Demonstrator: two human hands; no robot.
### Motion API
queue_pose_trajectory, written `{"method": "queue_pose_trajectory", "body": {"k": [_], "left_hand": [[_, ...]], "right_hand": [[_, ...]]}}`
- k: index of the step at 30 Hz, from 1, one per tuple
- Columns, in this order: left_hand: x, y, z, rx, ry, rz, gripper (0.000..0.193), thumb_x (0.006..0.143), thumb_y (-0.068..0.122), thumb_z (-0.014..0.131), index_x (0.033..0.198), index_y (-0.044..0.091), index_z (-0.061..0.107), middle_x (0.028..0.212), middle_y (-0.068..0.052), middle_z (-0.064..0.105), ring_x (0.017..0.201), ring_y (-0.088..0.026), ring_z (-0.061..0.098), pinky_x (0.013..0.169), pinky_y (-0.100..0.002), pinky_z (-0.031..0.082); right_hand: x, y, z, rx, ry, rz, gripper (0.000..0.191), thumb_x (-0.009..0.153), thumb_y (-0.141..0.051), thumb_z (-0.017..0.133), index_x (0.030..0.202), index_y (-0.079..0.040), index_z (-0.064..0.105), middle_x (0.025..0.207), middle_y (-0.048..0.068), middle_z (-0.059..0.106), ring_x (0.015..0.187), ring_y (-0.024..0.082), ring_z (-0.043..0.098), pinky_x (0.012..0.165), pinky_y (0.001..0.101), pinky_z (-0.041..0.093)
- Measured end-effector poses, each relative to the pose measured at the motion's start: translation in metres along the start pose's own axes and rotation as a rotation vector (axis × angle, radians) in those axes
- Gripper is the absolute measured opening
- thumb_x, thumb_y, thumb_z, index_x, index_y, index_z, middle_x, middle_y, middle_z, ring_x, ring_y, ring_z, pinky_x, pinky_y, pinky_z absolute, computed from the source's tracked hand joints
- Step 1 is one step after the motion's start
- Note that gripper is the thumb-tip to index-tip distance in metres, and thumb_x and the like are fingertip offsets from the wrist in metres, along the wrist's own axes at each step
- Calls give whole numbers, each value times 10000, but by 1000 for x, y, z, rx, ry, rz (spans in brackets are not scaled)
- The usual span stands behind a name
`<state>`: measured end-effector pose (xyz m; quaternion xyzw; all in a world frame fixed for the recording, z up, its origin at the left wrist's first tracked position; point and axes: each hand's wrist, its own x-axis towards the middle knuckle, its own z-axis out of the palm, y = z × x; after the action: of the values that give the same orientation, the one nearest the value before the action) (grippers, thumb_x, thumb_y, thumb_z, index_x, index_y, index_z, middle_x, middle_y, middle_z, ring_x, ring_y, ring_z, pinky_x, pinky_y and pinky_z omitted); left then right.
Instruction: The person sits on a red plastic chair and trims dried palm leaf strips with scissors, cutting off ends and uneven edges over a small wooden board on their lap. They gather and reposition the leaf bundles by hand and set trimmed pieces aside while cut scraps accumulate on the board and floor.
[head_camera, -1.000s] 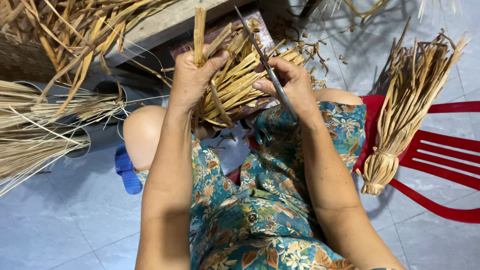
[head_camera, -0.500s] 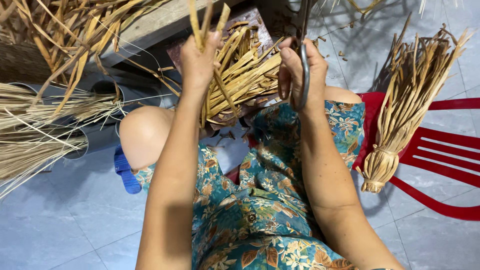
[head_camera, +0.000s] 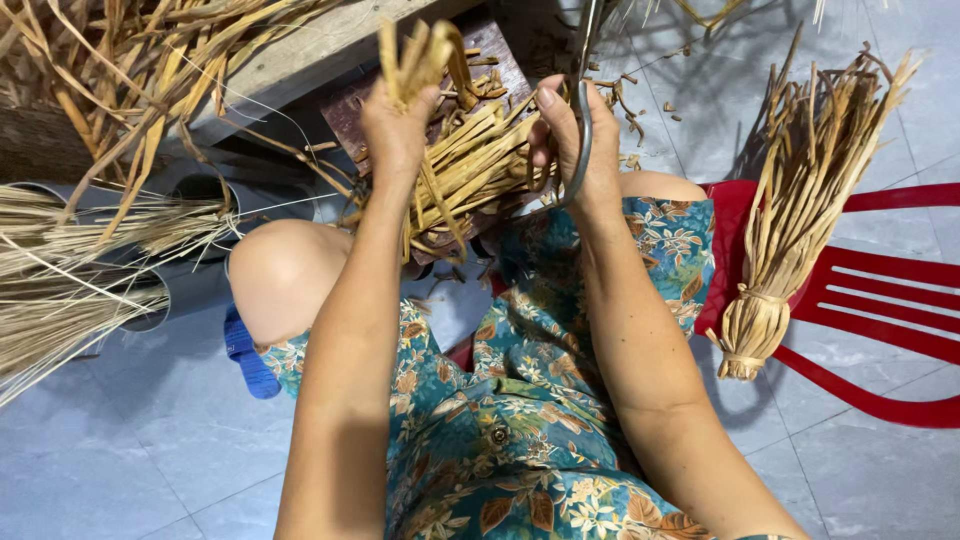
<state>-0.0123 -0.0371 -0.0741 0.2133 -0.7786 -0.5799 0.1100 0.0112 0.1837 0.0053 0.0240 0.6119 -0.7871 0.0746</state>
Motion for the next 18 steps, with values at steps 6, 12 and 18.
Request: {"method": "queue_pose_trajectory", "body": {"k": [6, 12, 18], "left_hand": [[-47, 47, -27, 92, -121, 86, 328, 898, 145, 855, 1152, 50, 671, 982, -27, 761, 856, -98, 724, 753, -290, 612], [-84, 64, -26, -62, -506, 432, 487, 882, 21, 847, 1327, 22, 649, 1107, -12, 765, 1007, -129, 709, 885, -319, 585], [-63, 64, -46, -382, -369, -143, 298, 915, 136, 799, 1174, 18, 713, 858, -15, 677, 647, -99, 566, 543, -251, 447]], "right_hand": [[2, 10, 14, 205, -16, 143, 434, 963, -414, 690, 1164, -61, 538, 873, 128, 757, 570, 113, 626, 519, 239, 517], [3, 17, 12, 259, 2, -92, 411, 964, -159, 744, 1297, -56, 527, 1088, 165, 764, 722, 108, 602, 611, 225, 476], [-10, 1, 7, 281, -50, -237, 464, 961, 8, 715, 1350, -67, 474, 1148, 155, 740, 1000, 173, 685, 871, 291, 559]]}}
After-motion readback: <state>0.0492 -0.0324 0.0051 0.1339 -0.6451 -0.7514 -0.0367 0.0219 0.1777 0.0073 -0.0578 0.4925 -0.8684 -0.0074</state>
